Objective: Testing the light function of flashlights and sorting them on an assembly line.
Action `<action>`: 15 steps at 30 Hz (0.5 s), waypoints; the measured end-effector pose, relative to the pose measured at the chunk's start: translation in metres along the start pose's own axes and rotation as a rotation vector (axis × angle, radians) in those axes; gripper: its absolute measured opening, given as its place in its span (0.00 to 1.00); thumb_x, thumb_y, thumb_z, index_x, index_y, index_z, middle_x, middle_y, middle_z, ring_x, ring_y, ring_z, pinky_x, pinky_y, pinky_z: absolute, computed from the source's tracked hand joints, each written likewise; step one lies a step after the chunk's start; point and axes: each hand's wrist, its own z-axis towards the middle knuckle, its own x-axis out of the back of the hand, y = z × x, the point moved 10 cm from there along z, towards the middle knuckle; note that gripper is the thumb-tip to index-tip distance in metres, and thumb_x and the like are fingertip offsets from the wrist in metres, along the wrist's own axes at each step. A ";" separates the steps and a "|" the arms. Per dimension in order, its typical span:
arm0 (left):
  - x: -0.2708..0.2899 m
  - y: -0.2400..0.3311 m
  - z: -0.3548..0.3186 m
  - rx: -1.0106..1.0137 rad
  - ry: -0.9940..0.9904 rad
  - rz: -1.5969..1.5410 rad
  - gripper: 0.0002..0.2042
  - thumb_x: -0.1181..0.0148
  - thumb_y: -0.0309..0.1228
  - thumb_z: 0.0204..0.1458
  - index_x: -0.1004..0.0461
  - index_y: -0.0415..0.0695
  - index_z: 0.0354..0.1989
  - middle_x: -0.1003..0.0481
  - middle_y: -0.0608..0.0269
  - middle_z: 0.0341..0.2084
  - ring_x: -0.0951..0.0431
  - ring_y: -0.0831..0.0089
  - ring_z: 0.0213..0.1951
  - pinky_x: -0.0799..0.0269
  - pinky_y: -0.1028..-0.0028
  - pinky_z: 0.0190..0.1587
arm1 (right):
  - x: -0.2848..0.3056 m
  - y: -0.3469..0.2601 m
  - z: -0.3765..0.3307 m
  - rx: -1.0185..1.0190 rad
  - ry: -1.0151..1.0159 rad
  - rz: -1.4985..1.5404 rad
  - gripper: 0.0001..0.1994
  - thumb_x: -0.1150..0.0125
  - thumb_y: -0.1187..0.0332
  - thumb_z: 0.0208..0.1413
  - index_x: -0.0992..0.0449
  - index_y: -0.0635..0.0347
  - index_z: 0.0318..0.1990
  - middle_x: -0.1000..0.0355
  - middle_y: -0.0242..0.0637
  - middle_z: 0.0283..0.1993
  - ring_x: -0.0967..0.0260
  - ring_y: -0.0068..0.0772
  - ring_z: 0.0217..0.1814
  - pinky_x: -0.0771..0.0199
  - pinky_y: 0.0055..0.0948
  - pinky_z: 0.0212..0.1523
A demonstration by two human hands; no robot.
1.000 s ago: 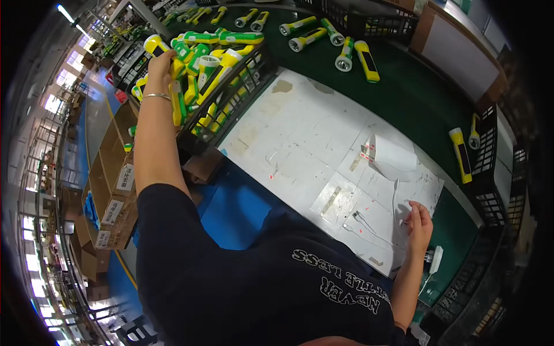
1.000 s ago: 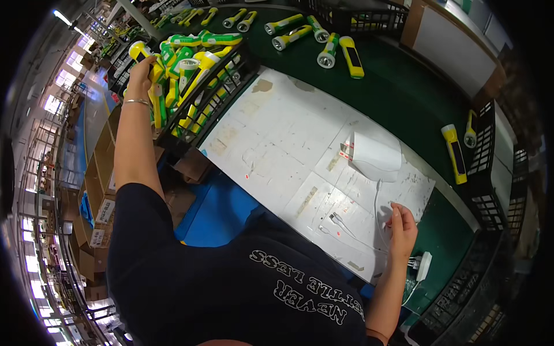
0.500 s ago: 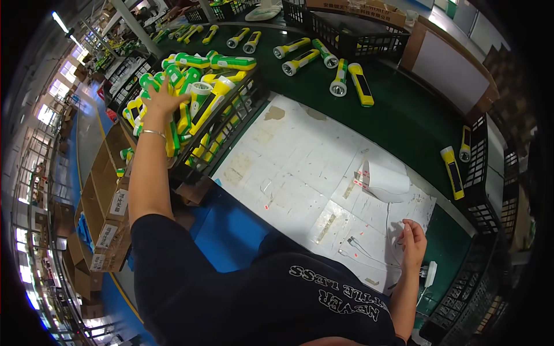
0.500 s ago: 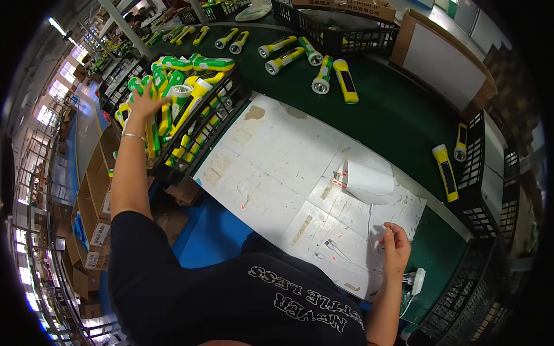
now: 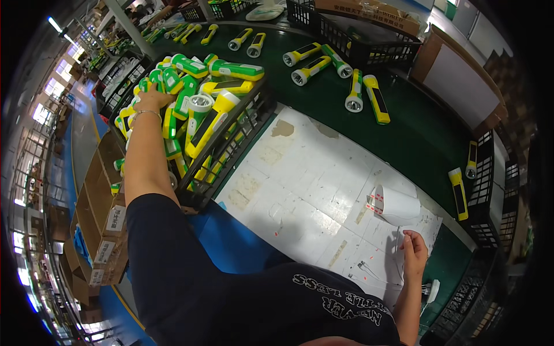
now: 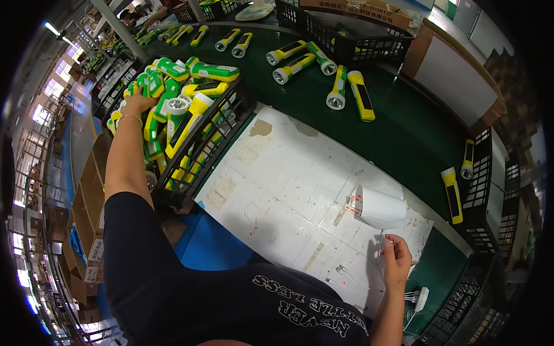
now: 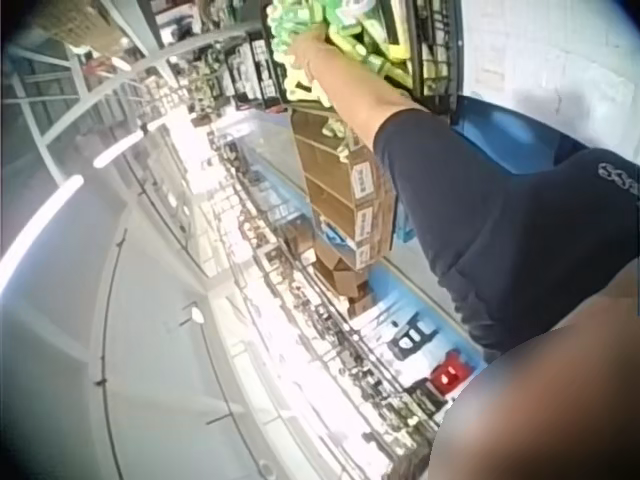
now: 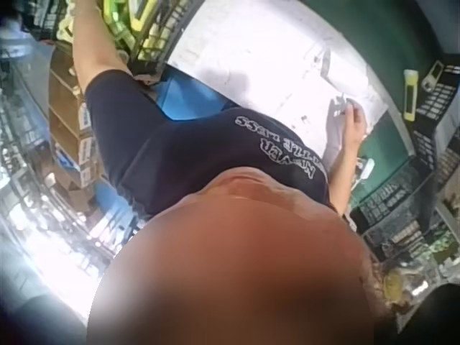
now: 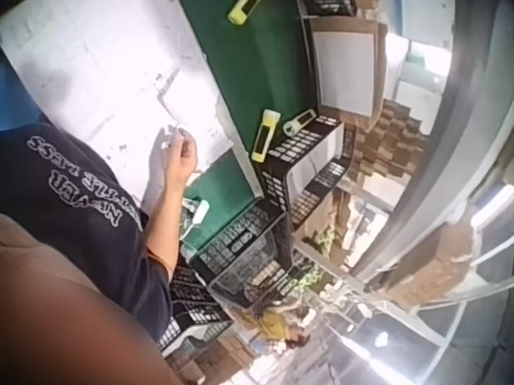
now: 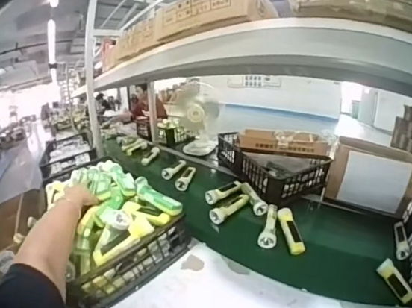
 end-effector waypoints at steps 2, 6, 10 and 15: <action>-0.001 -0.003 0.015 0.035 -0.001 -0.070 0.43 0.43 0.61 0.34 0.49 0.67 0.63 0.54 0.55 0.63 0.52 0.52 0.63 0.56 0.41 0.58 | -0.002 0.000 0.003 -0.040 0.031 -0.018 0.10 0.47 0.69 0.56 0.29 0.66 0.42 0.33 0.27 0.31 0.39 0.15 0.29 0.38 0.16 0.33; 0.001 -0.029 0.034 0.208 0.169 -0.220 0.35 0.47 0.59 0.40 0.45 0.70 0.61 0.53 0.60 0.63 0.53 0.46 0.62 0.63 0.27 0.51 | -0.014 -0.012 0.010 -0.015 -0.013 -0.027 0.09 0.47 0.70 0.55 0.29 0.65 0.41 0.34 0.26 0.28 0.40 0.14 0.29 0.39 0.15 0.31; 0.023 -0.041 0.059 -0.065 0.363 -0.613 0.32 0.50 0.60 0.43 0.36 0.61 0.57 0.46 0.55 0.61 0.45 0.51 0.60 0.52 0.50 0.60 | 0.007 -0.027 0.027 0.070 0.003 -0.188 0.08 0.46 0.71 0.55 0.29 0.64 0.40 0.35 0.25 0.27 0.40 0.14 0.29 0.39 0.14 0.30; 0.049 -0.020 0.017 -0.667 0.385 -1.051 0.23 0.51 0.44 0.54 0.31 0.39 0.50 0.29 0.51 0.46 0.30 0.63 0.49 0.40 0.73 0.53 | 0.108 -0.044 0.110 0.260 0.204 -0.380 0.09 0.45 0.68 0.55 0.29 0.65 0.38 0.33 0.29 0.32 0.37 0.19 0.33 0.38 0.18 0.35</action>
